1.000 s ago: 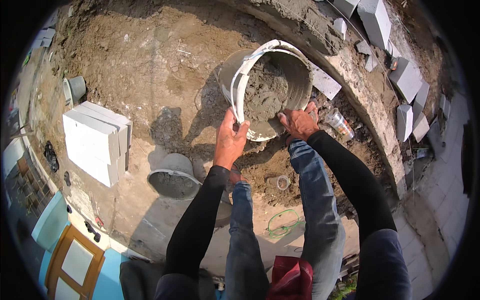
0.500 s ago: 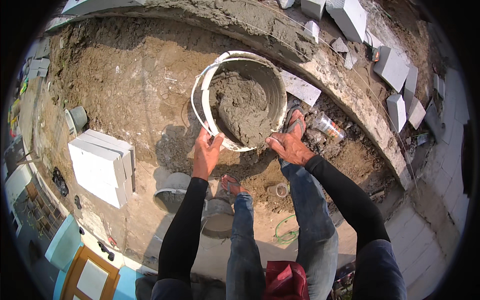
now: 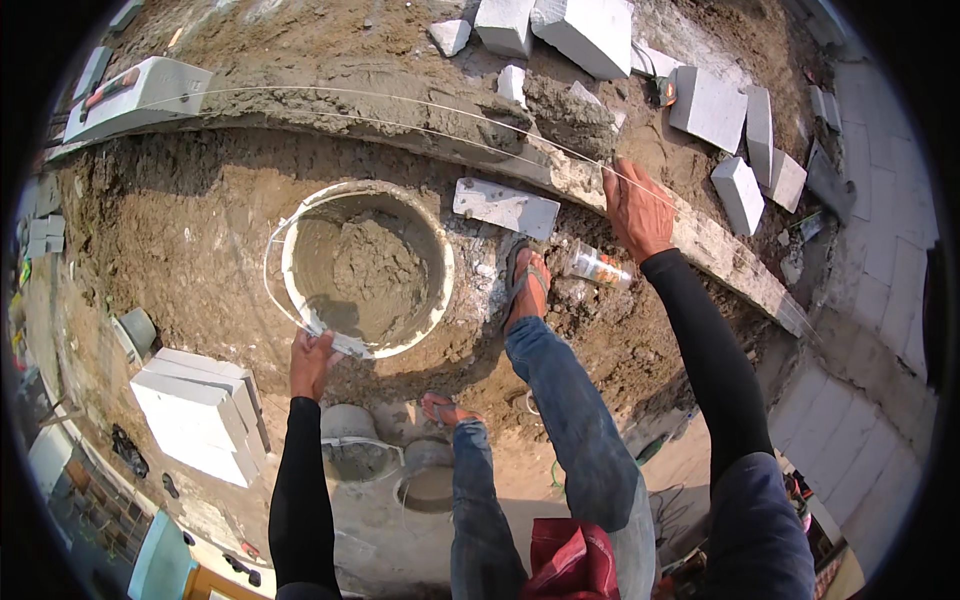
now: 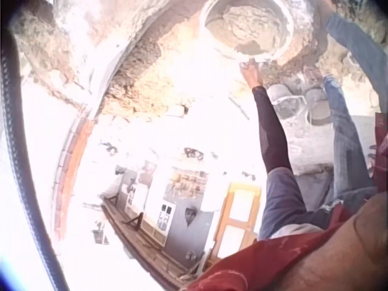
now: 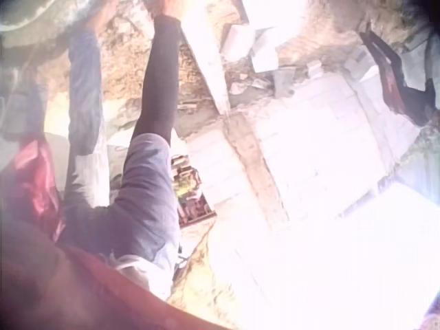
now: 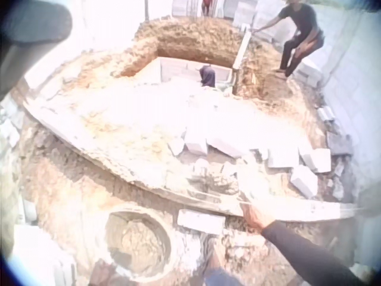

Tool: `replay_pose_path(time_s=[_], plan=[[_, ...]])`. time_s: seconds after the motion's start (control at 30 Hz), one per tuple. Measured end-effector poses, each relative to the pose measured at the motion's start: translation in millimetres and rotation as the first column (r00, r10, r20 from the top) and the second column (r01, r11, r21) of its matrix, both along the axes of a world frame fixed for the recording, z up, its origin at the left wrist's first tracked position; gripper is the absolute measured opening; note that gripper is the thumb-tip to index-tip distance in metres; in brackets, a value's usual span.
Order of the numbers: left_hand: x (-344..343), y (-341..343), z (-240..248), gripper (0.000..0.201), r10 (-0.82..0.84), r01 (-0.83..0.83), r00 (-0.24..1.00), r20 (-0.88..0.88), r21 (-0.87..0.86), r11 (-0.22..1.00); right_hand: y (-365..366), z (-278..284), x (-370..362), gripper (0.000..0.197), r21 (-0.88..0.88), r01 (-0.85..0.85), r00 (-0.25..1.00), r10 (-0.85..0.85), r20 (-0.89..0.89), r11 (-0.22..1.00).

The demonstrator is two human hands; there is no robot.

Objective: The person applies mortar to the top of a low brick wall using a trowel, scooping the mixture from a bucket and spreading it along the surface.

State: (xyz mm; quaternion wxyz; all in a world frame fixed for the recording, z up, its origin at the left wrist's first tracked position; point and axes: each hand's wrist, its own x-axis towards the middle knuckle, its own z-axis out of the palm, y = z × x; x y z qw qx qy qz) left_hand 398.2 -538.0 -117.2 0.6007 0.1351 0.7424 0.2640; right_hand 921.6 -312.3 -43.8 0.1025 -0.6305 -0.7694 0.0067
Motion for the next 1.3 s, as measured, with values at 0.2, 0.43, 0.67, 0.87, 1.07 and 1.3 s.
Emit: replay_pose_path(time_s=[0.2, 0.43, 0.67, 0.87, 1.07, 1.3], plan=[[-10.3, -4.3, -1.3, 0.044, -0.002, 0.001, 1.0, -0.019, -0.041, 0.999, 12.3, -23.3, 5.7, 0.021, -0.1, -0.128, 0.984, 0.139, 0.114, 0.987], [-16.8, -8.2, -4.8, 0.042, 0.008, -0.008, 1.0, -0.022, -0.02, 1.0, -7.1, -15.6, 30.6, 0.024, -0.1, -0.029, 0.999, 0.033, 0.039, 0.995], [-4.6, -3.7, -7.3, 0.044, 0.057, -0.058, 0.998, -0.011, -0.05, 0.997, -1.2, -27.7, 9.1, 0.027, -0.219, -0.131, 0.988, 0.146, 0.057, 0.967], [-13.9, -7.2, -8.1, 0.044, 0.031, -0.031, 0.999, -0.008, -0.056, 0.998, 16.9, -5.6, 7.2, 0.024, -0.274, -0.1, 0.981, 0.142, 0.135, 0.957], [-11.2, -7.4, -12.2, 0.043, 0.029, -0.028, 0.999, 0.017, -0.062, 0.998, 64.1, -19.6, -17.4, 0.03, -0.274, -0.068, 0.986, 0.107, 0.131, 0.959], [-25.8, -15.6, -19.7, 0.045, 0.027, -0.027, 1.0, 0.013, -0.056, 0.998, 0.8, 3.4, -22.7, 0.028, -0.084, -0.04, 0.995, 0.048, 0.092, 0.996]])
